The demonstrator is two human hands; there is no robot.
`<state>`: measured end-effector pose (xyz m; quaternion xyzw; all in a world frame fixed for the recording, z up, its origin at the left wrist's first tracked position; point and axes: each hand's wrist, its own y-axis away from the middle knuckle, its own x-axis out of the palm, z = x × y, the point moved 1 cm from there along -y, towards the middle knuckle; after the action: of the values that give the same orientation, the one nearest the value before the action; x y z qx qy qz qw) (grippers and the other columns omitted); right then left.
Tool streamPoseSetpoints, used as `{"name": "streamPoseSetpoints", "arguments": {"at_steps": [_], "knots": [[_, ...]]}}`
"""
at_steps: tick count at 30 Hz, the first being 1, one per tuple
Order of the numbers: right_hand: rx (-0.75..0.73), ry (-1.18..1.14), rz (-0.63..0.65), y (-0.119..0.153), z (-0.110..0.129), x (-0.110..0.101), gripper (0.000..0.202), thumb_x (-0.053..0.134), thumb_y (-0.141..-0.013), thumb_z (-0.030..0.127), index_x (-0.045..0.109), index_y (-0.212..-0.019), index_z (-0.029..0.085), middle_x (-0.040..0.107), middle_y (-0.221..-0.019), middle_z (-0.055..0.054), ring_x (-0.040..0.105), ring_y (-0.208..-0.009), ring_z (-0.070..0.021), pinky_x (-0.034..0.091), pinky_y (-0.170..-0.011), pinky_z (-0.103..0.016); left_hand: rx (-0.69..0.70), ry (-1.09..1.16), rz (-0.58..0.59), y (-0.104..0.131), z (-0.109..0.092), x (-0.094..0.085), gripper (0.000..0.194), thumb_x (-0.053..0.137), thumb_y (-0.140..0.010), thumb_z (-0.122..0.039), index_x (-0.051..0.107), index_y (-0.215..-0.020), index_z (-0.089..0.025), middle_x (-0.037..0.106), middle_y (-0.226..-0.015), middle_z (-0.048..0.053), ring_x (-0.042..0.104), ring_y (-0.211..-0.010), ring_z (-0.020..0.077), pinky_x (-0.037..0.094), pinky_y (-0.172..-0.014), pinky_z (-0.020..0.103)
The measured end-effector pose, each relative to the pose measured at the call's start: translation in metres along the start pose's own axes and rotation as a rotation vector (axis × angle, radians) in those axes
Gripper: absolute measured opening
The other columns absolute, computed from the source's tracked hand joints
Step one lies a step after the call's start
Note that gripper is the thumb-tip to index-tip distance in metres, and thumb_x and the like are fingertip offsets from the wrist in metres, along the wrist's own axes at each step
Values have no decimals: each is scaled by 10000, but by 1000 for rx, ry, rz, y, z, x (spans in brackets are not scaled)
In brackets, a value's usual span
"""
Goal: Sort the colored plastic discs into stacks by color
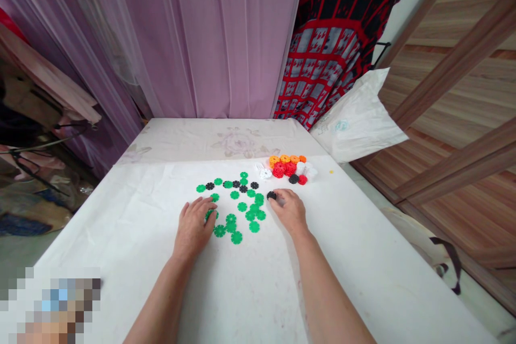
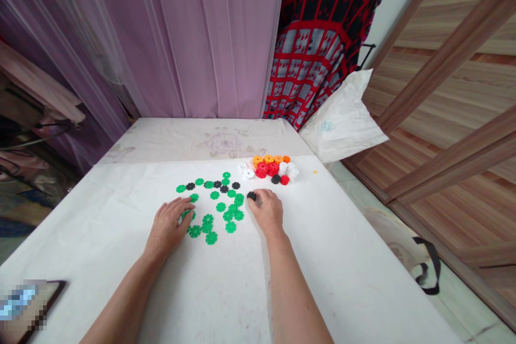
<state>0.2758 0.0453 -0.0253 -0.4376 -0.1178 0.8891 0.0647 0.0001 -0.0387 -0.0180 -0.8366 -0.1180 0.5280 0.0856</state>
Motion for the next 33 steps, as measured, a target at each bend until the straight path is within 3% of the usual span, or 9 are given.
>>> {"name": "streamPoseSetpoints", "arguments": {"at_steps": [7,20,24,30,33], "knots": [[-19,124,5,0,6,0,317,645,-800,338,716,-1091,235,705,-1138,-70,631,-1044,-238,449,-908,-352,-12,3,3,0,0,0,243,487,-913,-308,703,-1016,-265,705,-1297,57,566,-1309,305,346,-1136,600],[-3,170,41,0,12,-2,204,637,-823,323,742,-983,253,708,-1063,-44,610,-968,-211,412,-850,-320,-16,10,7,0,-1,0,243,487,-912,-306,706,-1014,-273,701,-1303,54,562,-1312,299,341,-1143,595],[8,178,35,-3,14,-3,296,655,-819,359,735,-1081,246,704,-1126,-60,611,-1035,-232,428,-896,-337,-23,11,8,0,-2,-1,233,498,-903,-295,708,-1002,-276,700,-1306,56,565,-1311,296,348,-1142,588],[-107,315,141,-28,47,-6,283,598,-889,308,764,-1112,253,714,-1174,-72,610,-1093,-236,429,-962,-334,-13,20,4,0,-3,-2,247,483,-914,-301,705,-1017,-269,696,-1313,59,569,-1305,301,347,-1139,594],[-137,442,281,-43,68,-4,258,599,-889,318,783,-1054,242,727,-1135,-91,627,-1063,-237,446,-908,-329,-13,20,-6,0,-3,-2,240,495,-905,-295,711,-1009,-273,702,-1302,63,578,-1291,299,358,-1133,589]]}}
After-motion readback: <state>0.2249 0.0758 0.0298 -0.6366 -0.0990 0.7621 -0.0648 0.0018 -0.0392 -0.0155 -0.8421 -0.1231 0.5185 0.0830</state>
